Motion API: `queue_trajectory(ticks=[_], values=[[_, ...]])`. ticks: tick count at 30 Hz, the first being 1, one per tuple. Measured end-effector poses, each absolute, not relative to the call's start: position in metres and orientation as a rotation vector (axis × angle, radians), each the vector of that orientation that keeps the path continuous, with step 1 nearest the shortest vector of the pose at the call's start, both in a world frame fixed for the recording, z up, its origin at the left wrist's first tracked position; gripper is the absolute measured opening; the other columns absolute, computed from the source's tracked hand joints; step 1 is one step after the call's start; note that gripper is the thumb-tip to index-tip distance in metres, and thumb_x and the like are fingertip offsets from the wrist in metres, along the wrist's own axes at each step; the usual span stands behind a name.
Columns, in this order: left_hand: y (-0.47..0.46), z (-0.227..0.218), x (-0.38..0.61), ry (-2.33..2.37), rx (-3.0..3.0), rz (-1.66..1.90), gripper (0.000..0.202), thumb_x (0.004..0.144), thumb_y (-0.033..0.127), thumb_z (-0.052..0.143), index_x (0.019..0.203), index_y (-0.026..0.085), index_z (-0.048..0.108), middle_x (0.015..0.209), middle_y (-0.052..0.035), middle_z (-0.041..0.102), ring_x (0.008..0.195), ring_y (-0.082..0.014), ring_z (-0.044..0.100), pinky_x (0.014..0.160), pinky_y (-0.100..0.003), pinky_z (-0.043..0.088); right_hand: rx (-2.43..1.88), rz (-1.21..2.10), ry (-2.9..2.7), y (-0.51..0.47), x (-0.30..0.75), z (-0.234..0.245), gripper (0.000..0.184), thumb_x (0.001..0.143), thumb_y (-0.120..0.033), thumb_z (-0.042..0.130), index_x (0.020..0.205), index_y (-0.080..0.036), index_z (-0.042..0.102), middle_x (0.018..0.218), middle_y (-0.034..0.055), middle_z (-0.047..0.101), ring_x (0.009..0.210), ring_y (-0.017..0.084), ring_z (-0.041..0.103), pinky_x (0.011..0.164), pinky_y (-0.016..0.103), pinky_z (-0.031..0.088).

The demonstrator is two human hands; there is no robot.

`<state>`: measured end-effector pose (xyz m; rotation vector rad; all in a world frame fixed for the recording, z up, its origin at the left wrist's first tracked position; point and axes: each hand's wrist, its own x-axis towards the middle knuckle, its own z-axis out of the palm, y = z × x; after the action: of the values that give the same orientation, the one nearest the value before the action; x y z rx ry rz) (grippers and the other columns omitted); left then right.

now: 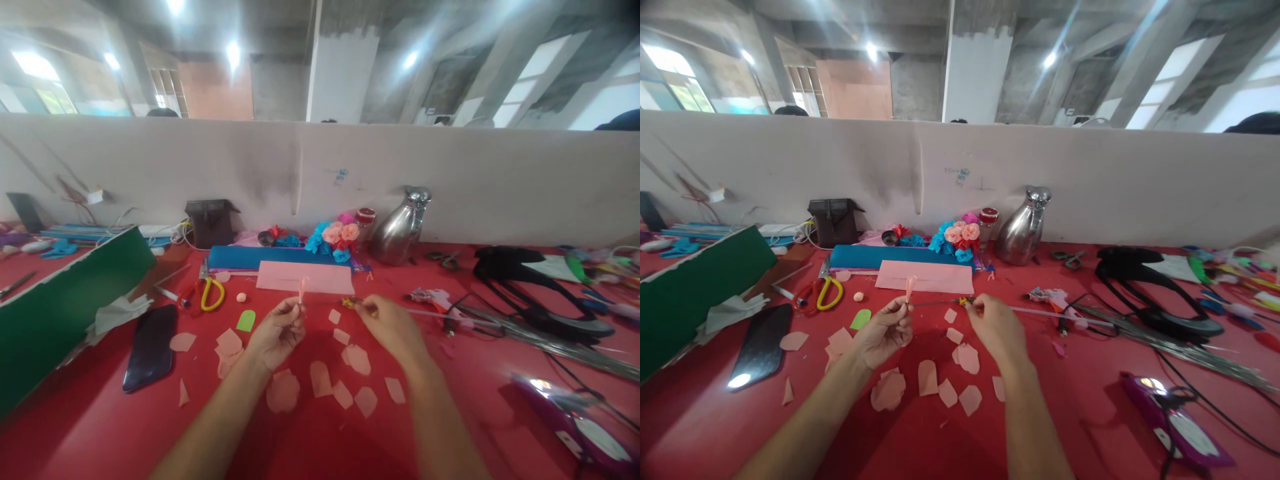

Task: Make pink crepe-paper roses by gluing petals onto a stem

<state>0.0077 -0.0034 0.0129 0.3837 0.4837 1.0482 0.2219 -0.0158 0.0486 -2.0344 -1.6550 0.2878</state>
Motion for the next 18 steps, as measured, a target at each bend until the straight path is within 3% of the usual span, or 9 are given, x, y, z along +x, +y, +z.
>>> queue_trajectory(ticks=[3, 10, 14, 18], values=[[-0.003, 0.012, 0.008, 0.541, 0.339, 1.032, 0.015, 0.068, 0.005, 0.065, 0.079, 0.013, 0.058, 0.069, 0.001, 0.055, 0.05, -0.0019, 0.043, 0.045, -0.012, 0.035, -2.345, 0.28, -1.668, -0.018, 0.252, 0.038, 0.021, 0.071, -0.04, 0.057, 0.076, -0.02, 0.059, 0.082, 0.0099, 0.067, 0.075, 0.025, 0.061, 0.057, 0.029, 0.037], [-0.003, 0.008, 0.012, 0.668, 0.332, 1.034, 0.014, 0.068, 0.0, 0.06, 0.075, 0.011, 0.057, 0.067, -0.0005, 0.056, 0.048, -0.0028, 0.046, 0.043, -0.012, 0.033, -2.356, 0.401, -1.587, -0.011, 0.271, -0.002, 0.02, 0.069, -0.031, 0.054, 0.083, -0.017, 0.059, 0.078, 0.0075, 0.065, 0.074, 0.022, 0.061, 0.057, 0.027, 0.037], [-0.003, 0.004, 0.012, 0.709, 0.389, 1.032, 0.015, 0.065, 0.002, 0.064, 0.076, 0.011, 0.058, 0.067, -0.0004, 0.056, 0.049, -0.0033, 0.047, 0.043, -0.013, 0.034, -2.163, 0.532, -1.386, -0.008, 0.271, -0.006, 0.021, 0.068, -0.03, 0.052, 0.081, -0.017, 0.062, 0.07, 0.0038, 0.063, 0.067, 0.021, 0.059, 0.055, 0.026, 0.037], [-0.002, 0.004, 0.01, 0.761, 0.439, 1.037, 0.019, 0.062, 0.006, 0.069, 0.076, 0.012, 0.058, 0.067, 0.0005, 0.055, 0.049, -0.0038, 0.048, 0.042, -0.013, 0.031, -1.718, 0.595, -1.067, -0.015, 0.26, 0.006, 0.037, 0.064, -0.031, 0.059, 0.098, -0.017, 0.057, 0.075, 0.0015, 0.063, 0.065, 0.017, 0.057, 0.055, 0.025, 0.041]])
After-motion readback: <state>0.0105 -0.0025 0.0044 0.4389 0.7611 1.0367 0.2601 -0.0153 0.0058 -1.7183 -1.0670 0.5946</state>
